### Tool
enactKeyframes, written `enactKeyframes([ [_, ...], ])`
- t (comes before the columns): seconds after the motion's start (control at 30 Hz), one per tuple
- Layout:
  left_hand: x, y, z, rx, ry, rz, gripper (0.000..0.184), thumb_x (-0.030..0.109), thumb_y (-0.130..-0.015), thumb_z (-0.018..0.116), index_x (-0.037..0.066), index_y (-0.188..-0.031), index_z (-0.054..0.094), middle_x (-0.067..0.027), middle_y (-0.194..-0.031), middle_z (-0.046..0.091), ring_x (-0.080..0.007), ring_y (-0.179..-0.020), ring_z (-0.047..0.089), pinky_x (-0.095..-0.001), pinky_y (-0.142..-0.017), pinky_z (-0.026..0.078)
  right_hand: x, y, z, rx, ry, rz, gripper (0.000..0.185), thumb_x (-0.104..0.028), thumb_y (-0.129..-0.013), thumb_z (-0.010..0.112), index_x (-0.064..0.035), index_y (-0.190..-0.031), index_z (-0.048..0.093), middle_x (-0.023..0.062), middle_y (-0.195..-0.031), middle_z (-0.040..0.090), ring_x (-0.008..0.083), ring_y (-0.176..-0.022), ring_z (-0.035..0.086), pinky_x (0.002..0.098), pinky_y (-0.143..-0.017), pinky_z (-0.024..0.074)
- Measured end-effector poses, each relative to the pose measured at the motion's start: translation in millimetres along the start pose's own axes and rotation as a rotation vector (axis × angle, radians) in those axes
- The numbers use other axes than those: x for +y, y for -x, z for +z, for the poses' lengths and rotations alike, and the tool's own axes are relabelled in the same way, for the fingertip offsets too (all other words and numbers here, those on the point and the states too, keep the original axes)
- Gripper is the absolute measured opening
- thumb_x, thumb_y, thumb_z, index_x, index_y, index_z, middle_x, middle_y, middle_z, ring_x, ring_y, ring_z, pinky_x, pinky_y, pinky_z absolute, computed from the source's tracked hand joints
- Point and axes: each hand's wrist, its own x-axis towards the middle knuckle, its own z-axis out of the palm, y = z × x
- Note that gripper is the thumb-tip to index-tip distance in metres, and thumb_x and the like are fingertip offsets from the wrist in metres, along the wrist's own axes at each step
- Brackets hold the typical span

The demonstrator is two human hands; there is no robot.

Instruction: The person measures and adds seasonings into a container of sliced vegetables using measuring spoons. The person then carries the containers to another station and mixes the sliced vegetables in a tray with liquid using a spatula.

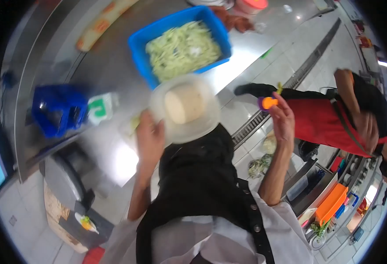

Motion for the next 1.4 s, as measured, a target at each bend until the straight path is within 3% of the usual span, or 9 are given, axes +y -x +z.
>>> enactKeyframes([
  [0.13, -2.5, -5.2, 2.9, -0.045, 0.185, -0.059, 0.026, 0.004, -0.08, 0.062, 0.0, -0.094, 0.041, -0.0167, -0.068, 0.051, -0.0325, -0.061, 0.056, -0.0411, -0.057, 0.043, 11.0, 68.8, 24.4, 0.08, 0.119, -0.091, 0.042, 0.002, -0.085, 0.057, 0.0029, -0.126, 0.049, 0.0125, -0.111, 0.06, 0.0141, -0.096, 0.059, 0.0238, -0.082, 0.0474],
  [0.23, 1.7, -6.8, 0.7, -0.089, 0.207, -0.043, 0.029, 0.002, -0.081, 0.062, -0.002, -0.1, 0.04, -0.0149, -0.074, 0.058, -0.0198, -0.062, 0.059, -0.0331, -0.052, 0.047, 27.3, 110.7, 27.3, 0.157, 0.204, -0.092, 0.034, -0.005, -0.089, 0.056, 0.0026, -0.122, 0.051, 0.0085, -0.096, 0.062, 0.0137, -0.084, 0.061, 0.0239, -0.076, 0.0498],
  [0.3, 9.8, -7.2, -1.5, -0.145, 0.271, -0.053, 0.032, 0.004, -0.076, 0.062, -0.002, -0.096, 0.037, -0.0247, -0.076, 0.057, -0.0404, -0.069, 0.059, -0.0459, -0.061, 0.045, 33.9, 135.5, 38.8, 0.22, 0.276, -0.091, 0.029, -0.017, -0.093, 0.056, -0.0007, -0.116, 0.053, 0.003, -0.08, 0.059, 0.0108, -0.069, 0.058, 0.0228, -0.066, 0.0501],
  [0.57, 14.5, -2.3, 23.9, -0.272, 0.347, -0.038, 0.033, 0.003, -0.073, 0.061, -0.005, -0.097, 0.039, -0.021, -0.078, 0.056, -0.0364, -0.076, 0.061, -0.0423, -0.07, 0.049, 70.4, 185.7, 31.4, 0.581, 0.732, -0.431, 0.021, -0.018, -0.09, 0.061, 0.0009, -0.099, 0.063, 0.0012, -0.084, 0.048, 0.0082, -0.065, 0.048, 0.0209, -0.059, 0.0428],
  [0.73, -33.4, 11.0, 77.8, -0.3, 0.709, 0.125, 0.044, -0.009, -0.079, 0.053, -0.008, -0.12, 0.036, -0.0168, -0.116, 0.051, -0.024, -0.109, 0.053, -0.0353, -0.092, 0.046, 69.1, 210.4, 32.0, 0.912, 1.163, -0.764, 0.02, -0.008, -0.079, 0.068, 0.0004, -0.096, 0.061, 0.0166, -0.124, 0.039, 0.0321, -0.117, 0.037, 0.0401, -0.1, 0.0294],
  [0.9, 16.6, 29.3, 28.8, -0.443, 0.678, -0.025, 0.024, -0.006, -0.073, 0.054, 0.001, -0.089, 0.038, -0.0086, -0.077, 0.049, -0.0152, -0.061, 0.055, -0.0282, -0.051, 0.049, 47.9, 234.8, 63.3, 1.178, 1.191, -0.727, 0.006, -0.008, -0.076, 0.067, -0.0047, -0.081, 0.066, 0.0167, -0.139, 0.034, 0.04, -0.129, 0.025, 0.0502, -0.105, 0.0214],
  [1.13, 7.0, 43.1, 44.6, -0.529, 0.636, 0.093, 0.024, -0.006, -0.072, 0.053, 0.002, -0.087, 0.035, -0.0055, -0.07, 0.043, -0.0122, -0.05, 0.049, -0.0267, -0.041, 0.045, 59.3, 248.2, 57.3, 1.247, 1.304, -0.72, 0.004, -0.008, -0.074, 0.069, -0.0042, -0.075, 0.068, 0.0143, -0.136, 0.043, 0.0381, -0.133, 0.02, 0.0518, -0.107, 0.0165],
  [1.27, 7.4, 47.2, 48.6, -0.593, 0.659, 0.065, 0.026, -0.006, -0.072, 0.053, 0.002, -0.088, 0.034, -0.006, -0.07, 0.042, -0.0123, -0.047, 0.048, -0.0267, -0.041, 0.046, 70.9, 240.2, 50.0, 1.072, 0.694, -0.642, 0.014, -0.012, -0.085, 0.063, -0.0006, -0.077, 0.066, 0.0089, -0.083, 0.065, 0.0206, -0.086, 0.06, 0.0353, -0.086, 0.0431],
  [1.4, 6.8, 44.2, 52.6, -0.621, 0.596, 0.076, 0.026, -0.006, -0.072, 0.054, 0.002, -0.087, 0.034, -0.0067, -0.071, 0.044, -0.0123, -0.048, 0.05, -0.0269, -0.041, 0.048, 80.4, 226.6, 47.9, 0.869, 0.387, -0.453, 0.021, -0.015, -0.091, 0.056, 0.0007, -0.08, 0.063, 0.0045, -0.064, 0.061, 0.0117, -0.06, 0.057, 0.026, -0.059, 0.0463],
])
